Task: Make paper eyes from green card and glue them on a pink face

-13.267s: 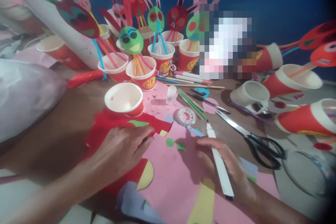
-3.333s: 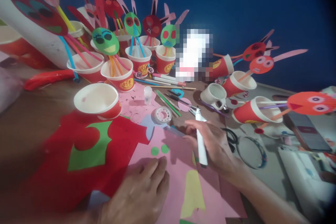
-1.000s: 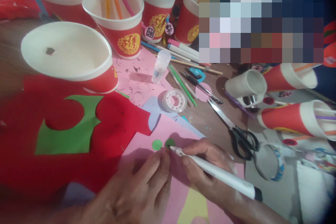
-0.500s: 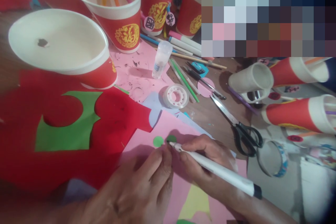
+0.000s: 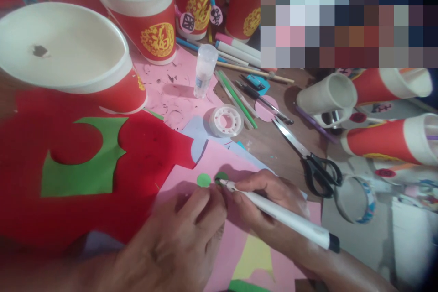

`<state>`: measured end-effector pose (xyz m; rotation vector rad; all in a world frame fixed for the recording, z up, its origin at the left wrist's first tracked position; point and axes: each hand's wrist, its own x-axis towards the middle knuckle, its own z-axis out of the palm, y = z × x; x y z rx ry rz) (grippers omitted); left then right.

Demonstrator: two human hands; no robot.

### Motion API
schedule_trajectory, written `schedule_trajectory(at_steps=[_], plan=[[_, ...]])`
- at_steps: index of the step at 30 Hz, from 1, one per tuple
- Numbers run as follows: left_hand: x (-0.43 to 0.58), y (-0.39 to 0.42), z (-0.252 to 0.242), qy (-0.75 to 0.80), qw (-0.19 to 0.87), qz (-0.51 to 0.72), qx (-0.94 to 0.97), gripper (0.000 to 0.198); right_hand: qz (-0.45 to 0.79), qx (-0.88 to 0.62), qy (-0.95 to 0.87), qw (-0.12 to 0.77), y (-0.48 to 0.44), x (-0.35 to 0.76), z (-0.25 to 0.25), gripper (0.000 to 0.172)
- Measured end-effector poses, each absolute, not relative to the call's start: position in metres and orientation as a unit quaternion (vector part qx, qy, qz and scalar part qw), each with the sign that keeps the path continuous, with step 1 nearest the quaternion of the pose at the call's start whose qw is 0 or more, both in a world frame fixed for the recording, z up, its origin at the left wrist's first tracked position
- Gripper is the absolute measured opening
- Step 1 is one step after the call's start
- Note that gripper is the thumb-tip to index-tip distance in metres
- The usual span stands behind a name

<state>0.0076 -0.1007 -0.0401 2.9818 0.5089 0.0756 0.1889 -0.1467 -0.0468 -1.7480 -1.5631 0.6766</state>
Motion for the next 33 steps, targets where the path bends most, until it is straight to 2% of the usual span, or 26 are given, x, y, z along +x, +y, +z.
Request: schedule_trajectory(at_steps=[18, 33], plan=[[0.006, -0.100, -0.046, 0.144, 0.068, 0.011, 0.987, 0.041, 0.252, -0.671, -0.596, 0.362, -0.147, 0.192, -0.045, 0.013], [0.007, -0.098, -0.046, 0.136, 0.087, 0.027, 0.986, 0.030, 0.257, -0.671, -0.591, 0.368, -0.151, 0.196, -0.045, 0.013]])
